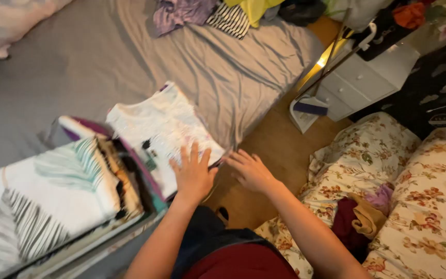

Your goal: The person folds several pieces of clothing on a bed, including a dark blue top, a striped top, a yellow top, a black top, and a grey top. They fold each item neatly and stack them on the bed.

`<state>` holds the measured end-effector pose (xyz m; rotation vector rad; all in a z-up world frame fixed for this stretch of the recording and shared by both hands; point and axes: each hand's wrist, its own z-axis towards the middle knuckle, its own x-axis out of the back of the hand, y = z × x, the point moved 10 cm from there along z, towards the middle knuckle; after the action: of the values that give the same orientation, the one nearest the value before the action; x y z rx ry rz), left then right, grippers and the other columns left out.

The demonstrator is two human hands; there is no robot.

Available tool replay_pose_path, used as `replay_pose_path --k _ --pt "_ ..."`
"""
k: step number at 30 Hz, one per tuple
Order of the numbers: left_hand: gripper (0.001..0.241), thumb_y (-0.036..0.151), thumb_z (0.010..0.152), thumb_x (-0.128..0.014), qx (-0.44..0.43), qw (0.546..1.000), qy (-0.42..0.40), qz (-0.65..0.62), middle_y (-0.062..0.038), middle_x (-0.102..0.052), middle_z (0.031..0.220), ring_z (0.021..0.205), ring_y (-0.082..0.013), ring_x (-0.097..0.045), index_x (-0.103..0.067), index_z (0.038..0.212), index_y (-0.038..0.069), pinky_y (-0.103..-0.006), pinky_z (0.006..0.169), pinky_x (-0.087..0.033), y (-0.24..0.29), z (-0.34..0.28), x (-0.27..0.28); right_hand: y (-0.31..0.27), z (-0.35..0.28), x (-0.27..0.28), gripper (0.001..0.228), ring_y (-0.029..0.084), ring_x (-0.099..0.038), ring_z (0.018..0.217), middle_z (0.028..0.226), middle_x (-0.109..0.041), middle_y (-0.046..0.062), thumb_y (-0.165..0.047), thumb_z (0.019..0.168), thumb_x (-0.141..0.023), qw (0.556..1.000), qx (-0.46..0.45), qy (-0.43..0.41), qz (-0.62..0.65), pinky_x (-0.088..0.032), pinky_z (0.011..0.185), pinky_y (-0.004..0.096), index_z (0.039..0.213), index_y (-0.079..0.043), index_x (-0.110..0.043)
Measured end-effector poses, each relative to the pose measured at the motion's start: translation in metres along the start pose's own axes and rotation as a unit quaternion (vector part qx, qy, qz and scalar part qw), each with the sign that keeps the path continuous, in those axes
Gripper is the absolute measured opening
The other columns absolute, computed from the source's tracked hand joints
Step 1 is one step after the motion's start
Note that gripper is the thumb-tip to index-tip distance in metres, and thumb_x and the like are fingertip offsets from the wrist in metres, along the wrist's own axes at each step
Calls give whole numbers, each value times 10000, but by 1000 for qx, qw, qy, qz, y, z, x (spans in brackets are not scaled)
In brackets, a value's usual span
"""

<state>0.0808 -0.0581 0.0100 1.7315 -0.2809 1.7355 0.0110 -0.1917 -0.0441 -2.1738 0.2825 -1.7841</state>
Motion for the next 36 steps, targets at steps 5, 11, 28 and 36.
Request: replay_pose_path --k 5,11,28,36 --pt "512 461 855 -725 31 990 -132 34 -95 -599 1337 1249 -393 -512 -644 1292 206 -677 968 -393 8 23 -35 44 -20 18 631 323 -371 1450 1575 -431 72 -240 928 -666 999 4 24 29 -383 1082 549 1518 -254 -442" --pt "320 375 874 -721 9 1000 -21 -13 -52 -750 1054 1011 -296 -682 -747 1111 163 -524 838 -487 32 109 -33 107 0 60 614 306 -424 1424 1565 -458 76 -236 922 -675 998 3 48 37 -417 1051 504 1500 -228 -467" --pt "372 290 834 -759 -18 986 -2 -164 -128 -619 1343 1271 -354 -541 -721 1162 119 -529 976 -473 94 406 -65 350 187 203 476 318 -680 1069 1305 -675 127 -184 930 -683 967 -68 111 218 -555 908 386 1397 -161 -597" --pt "565 268 778 -808 -67 983 80 -148 -208 -496 1444 1331 -424 -441 -646 1296 109 -552 1043 -414 150 518 -33 421 258 272 365 262 -702 841 1138 -754 117 -264 945 -723 951 -98 207 208 -551 775 366 1285 -134 -689"
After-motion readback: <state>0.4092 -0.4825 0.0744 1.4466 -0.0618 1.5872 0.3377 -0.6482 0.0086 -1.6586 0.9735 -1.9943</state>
